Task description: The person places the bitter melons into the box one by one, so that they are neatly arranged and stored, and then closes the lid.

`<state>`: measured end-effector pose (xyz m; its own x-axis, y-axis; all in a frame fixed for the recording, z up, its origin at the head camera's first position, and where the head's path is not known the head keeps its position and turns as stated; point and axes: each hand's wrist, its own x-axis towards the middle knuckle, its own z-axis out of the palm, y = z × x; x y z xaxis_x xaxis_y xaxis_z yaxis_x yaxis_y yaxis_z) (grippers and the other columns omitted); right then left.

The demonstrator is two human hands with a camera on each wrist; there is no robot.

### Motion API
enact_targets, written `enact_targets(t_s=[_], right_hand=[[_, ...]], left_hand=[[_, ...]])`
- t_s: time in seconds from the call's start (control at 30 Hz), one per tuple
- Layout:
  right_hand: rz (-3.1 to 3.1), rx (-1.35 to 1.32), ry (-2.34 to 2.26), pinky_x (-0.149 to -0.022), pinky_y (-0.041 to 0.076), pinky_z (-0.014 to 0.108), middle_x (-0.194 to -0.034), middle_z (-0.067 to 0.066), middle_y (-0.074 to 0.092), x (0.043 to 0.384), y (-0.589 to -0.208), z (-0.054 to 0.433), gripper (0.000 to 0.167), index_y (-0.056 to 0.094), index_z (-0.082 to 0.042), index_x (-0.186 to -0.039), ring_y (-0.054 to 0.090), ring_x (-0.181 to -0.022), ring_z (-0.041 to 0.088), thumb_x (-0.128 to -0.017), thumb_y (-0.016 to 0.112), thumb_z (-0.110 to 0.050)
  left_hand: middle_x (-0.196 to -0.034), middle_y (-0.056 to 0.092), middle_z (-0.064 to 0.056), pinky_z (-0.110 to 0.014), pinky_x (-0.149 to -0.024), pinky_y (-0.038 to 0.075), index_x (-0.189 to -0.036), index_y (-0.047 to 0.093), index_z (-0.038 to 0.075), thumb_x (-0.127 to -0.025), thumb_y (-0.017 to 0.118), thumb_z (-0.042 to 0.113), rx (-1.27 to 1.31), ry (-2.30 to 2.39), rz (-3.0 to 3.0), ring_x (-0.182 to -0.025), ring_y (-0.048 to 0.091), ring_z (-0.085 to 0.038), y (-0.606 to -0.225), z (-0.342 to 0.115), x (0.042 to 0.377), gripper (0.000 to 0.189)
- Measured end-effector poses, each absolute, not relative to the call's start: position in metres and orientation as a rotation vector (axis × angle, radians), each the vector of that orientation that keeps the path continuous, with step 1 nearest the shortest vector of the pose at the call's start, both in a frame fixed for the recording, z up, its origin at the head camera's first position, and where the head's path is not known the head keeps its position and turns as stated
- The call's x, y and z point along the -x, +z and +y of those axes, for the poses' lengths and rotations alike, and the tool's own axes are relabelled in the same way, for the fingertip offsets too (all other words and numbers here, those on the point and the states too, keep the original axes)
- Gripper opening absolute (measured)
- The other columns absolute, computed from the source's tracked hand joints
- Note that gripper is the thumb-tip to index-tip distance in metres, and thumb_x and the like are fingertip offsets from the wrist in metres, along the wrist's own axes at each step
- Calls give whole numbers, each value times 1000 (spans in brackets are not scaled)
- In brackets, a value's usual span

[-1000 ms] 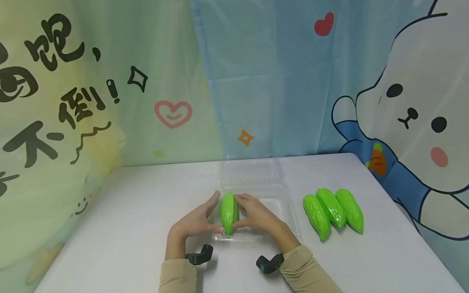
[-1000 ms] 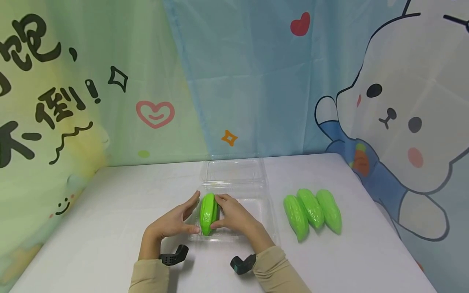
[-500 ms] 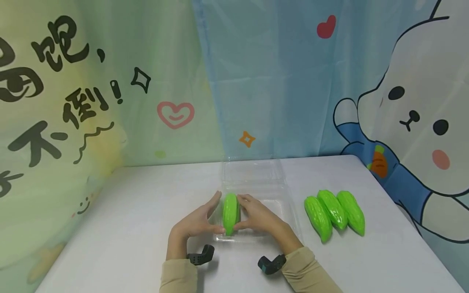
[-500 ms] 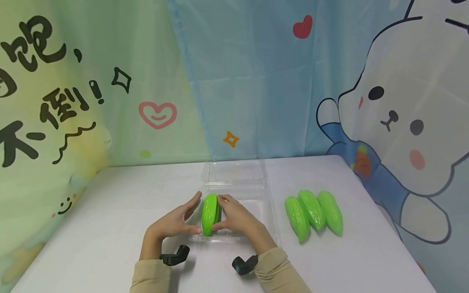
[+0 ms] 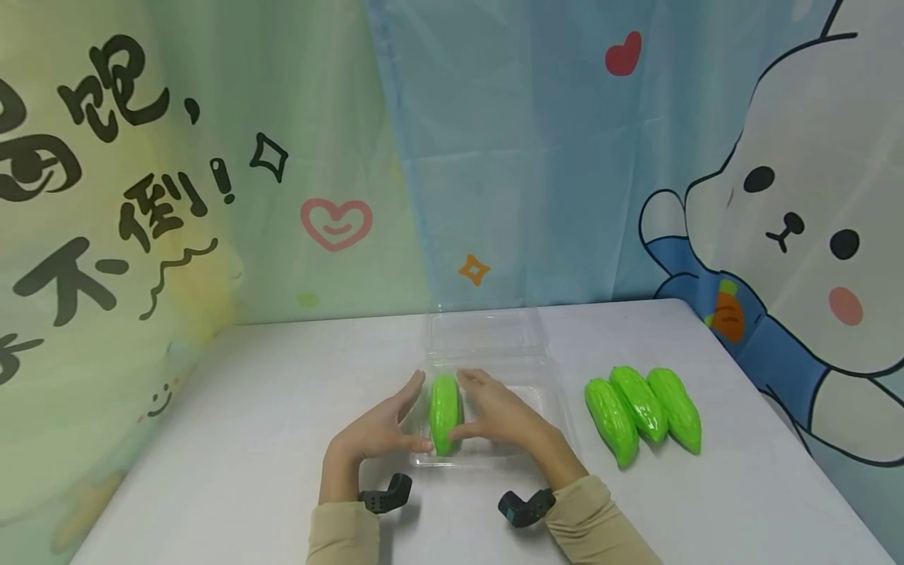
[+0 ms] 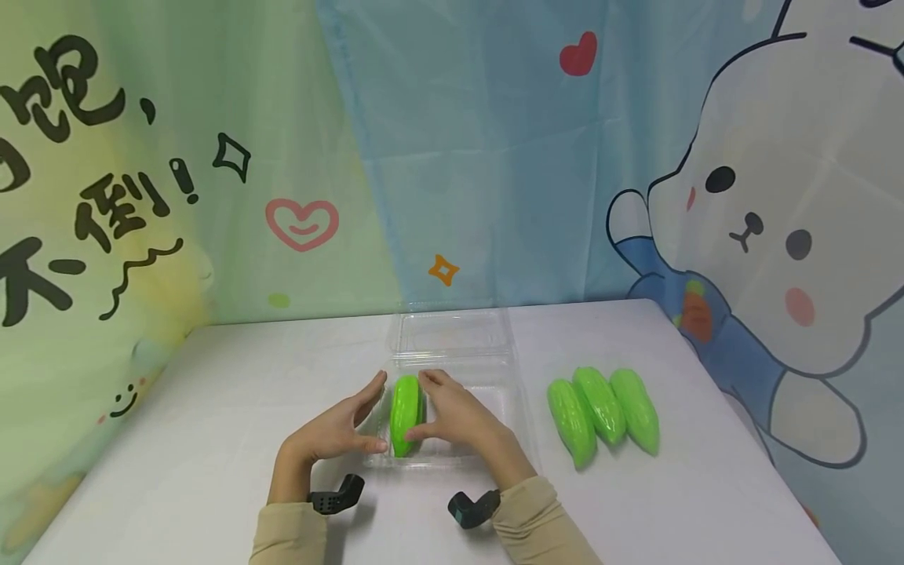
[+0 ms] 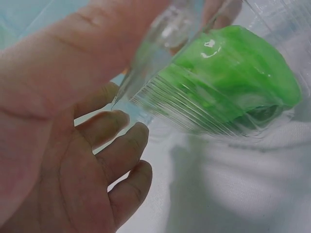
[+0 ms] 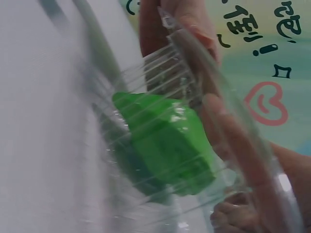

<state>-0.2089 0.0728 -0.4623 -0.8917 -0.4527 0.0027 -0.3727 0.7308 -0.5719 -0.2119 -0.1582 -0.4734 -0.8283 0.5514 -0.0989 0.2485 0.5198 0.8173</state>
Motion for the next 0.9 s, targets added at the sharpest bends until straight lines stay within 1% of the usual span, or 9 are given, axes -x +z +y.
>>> enact_targets(t_s=[0.2, 0.47, 0.53, 0.67, 0.7, 0.9], right_hand=[[2799, 699, -905, -114, 33, 47, -153, 13, 32, 207, -451, 82, 97, 35, -3, -146, 33, -140, 31, -71, 79, -46], [2814, 673, -934, -113, 31, 50, -156, 10, 27, 201, -432, 105, 94, 30, -7, -149, 28, -143, 32, -76, 77, -42], [2821, 681, -975, -113, 31, 52, -156, 10, 26, 200, -427, 113, 94, 29, -7, -149, 26, -143, 32, -76, 77, -41], [2847, 693, -1032, -112, 32, 54, -157, 10, 25, 197, -417, 133, 96, 26, -9, -150, 25, -143, 34, -76, 76, -43], [2858, 688, -1036, -112, 32, 55, -157, 10, 25, 196, -415, 138, 96, 26, -9, -150, 25, -143, 34, -76, 76, -43], [2931, 642, -955, -109, 33, 58, -156, 15, 25, 190, -409, 176, 97, 24, -7, -151, 28, -141, 38, -76, 77, -40]], left_hand=[[-161, 4, -7, -46, -117, 25, -153, 6, 9, -71, 82, 35, -670, 1212, 2426, -147, 12, -26, -474, -159, 212, 116], [-161, 4, -7, -43, -118, 22, -153, 6, 7, -71, 83, 34, -676, 1202, 2427, -147, 11, -24, -475, -157, 213, 116], [-161, 4, -7, -42, -119, 21, -153, 6, 8, -71, 83, 34, -674, 1199, 2430, -148, 10, -22, -475, -157, 213, 116], [-161, 4, -6, -41, -119, 21, -153, 6, 9, -70, 83, 35, -666, 1185, 2435, -148, 10, -22, -475, -158, 213, 116], [-161, 5, -8, -43, -119, 21, -153, 6, 7, -70, 83, 34, -674, 1190, 2435, -148, 10, -23, -474, -158, 213, 116], [-161, 5, -9, -44, -119, 21, -153, 6, 6, -72, 82, 33, -673, 1201, 2428, -147, 11, -25, -473, -162, 211, 115]])
